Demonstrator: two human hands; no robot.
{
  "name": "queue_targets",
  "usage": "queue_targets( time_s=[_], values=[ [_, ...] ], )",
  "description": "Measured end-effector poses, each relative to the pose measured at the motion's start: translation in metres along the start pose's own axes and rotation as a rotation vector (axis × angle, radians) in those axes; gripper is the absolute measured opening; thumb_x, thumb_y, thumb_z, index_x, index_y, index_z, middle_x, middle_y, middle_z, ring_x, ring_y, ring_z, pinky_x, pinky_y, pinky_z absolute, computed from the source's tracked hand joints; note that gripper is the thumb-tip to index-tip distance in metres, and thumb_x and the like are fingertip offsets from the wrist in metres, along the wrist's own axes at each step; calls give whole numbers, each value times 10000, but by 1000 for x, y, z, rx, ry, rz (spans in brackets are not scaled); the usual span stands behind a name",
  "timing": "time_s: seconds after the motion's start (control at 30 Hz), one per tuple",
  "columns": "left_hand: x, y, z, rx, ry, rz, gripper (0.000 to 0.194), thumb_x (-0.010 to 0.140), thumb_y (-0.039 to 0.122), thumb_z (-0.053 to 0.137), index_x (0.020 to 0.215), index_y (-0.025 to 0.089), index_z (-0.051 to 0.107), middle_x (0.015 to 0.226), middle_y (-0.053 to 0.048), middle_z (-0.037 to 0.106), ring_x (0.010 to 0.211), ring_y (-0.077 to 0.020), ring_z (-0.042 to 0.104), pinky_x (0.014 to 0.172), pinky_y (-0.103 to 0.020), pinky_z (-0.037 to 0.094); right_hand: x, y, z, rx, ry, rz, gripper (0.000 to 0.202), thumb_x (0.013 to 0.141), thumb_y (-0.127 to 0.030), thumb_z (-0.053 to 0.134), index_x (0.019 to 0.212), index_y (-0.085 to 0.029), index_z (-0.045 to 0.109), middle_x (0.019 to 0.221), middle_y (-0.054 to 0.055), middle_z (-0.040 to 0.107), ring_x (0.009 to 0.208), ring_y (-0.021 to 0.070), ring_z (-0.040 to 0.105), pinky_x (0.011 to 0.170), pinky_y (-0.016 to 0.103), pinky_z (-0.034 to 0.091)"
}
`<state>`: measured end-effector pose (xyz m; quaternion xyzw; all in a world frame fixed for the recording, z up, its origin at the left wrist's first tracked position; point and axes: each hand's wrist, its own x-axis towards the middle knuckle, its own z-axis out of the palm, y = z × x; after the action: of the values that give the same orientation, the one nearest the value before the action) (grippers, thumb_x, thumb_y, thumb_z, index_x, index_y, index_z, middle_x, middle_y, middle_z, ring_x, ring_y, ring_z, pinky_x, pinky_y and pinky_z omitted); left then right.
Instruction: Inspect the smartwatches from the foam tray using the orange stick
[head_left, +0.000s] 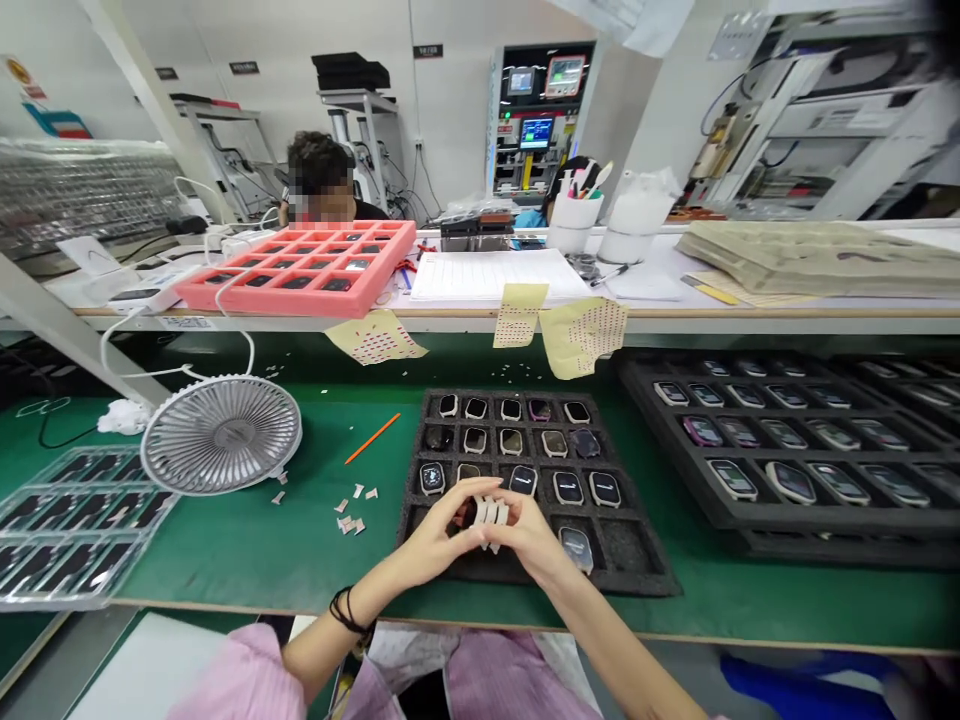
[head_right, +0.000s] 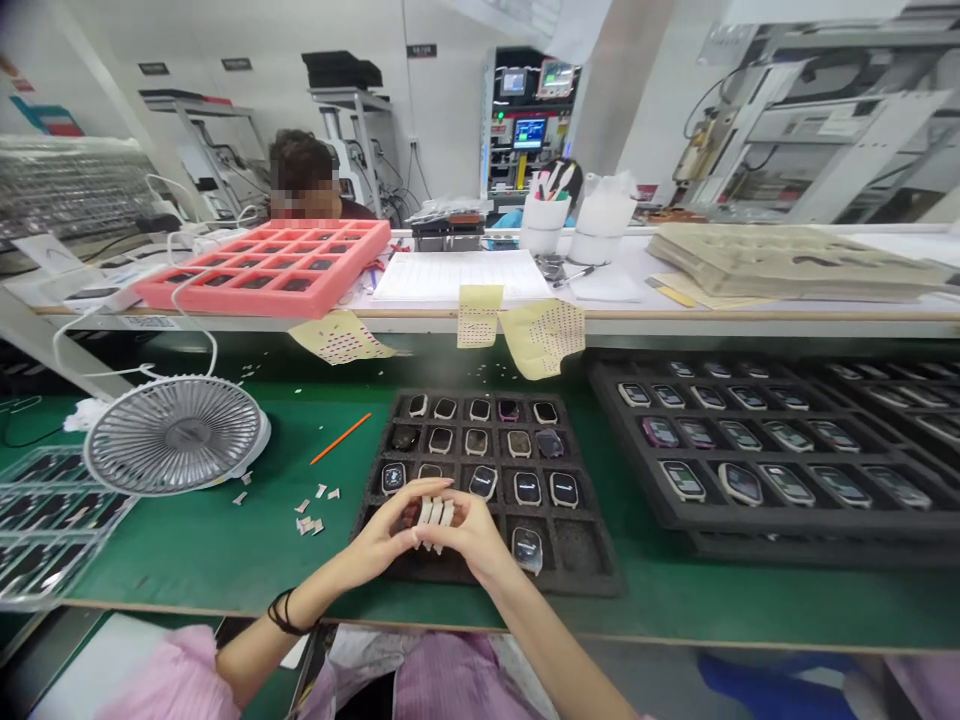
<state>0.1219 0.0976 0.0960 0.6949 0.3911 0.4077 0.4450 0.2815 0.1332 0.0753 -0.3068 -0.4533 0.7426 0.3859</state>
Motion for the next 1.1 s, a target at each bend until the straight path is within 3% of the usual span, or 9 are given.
queue_targets(
  time_s=[0.1, 0.27, 0.4, 0.7, 1.1],
  values=[
    [-1, -16, 9, -90, 105, -125, 543, 883, 528, 544, 1305, 186, 519, 1378, -140, 526, 1270, -276, 505, 1072, -426, 408, 6, 13, 1, 21, 3, -34, 383, 515, -307, 890, 837, -157, 748, 747, 48, 737, 684, 197, 684, 702, 315, 551],
    [1, -30, 12, -130, 79, -265, 508, 820, 453, 622, 1247, 189, 549, 1177, -105, 653, 1058, -252, 635, 943, -386, 507, 10, 24, 2, 33, 95, -39, 335, 450, -253, 911, 703, -160, 712, 653, 22, 705, 607, 174, 652, 628, 284, 537],
    [3, -31, 10, -128, 111, -269, 495, 751, 418, 685, 1182, 191, 600, 1132, -101, 676, 1032, -269, 650, 936, -391, 515, 10, 23, 4, 62, 129, -13, 389, 362, -239, 936, 652, -163, 688, 604, -1, 668, 563, 153, 606, 589, 268, 514],
    [1, -47, 12, -175, 161, -268, 458, 754, 440, 696, 1145, 208, 634, 1125, -92, 693, 1011, -266, 666, 916, -380, 537, 12, 27, 4, 38, 109, -15, 393, 419, -293, 924, 705, -148, 696, 642, 3, 662, 584, 143, 594, 622, 265, 483],
    [3, -39, 11, -132, 158, -291, 502, 735, 487, 695, 1130, 184, 629, 1121, -117, 698, 1022, -283, 674, 913, -393, 549, 11, 22, 5, 22, 135, -3, 376, 390, -254, 919, 637, -159, 652, 574, -17, 624, 517, 120, 526, 496, 229, 435]
  ],
)
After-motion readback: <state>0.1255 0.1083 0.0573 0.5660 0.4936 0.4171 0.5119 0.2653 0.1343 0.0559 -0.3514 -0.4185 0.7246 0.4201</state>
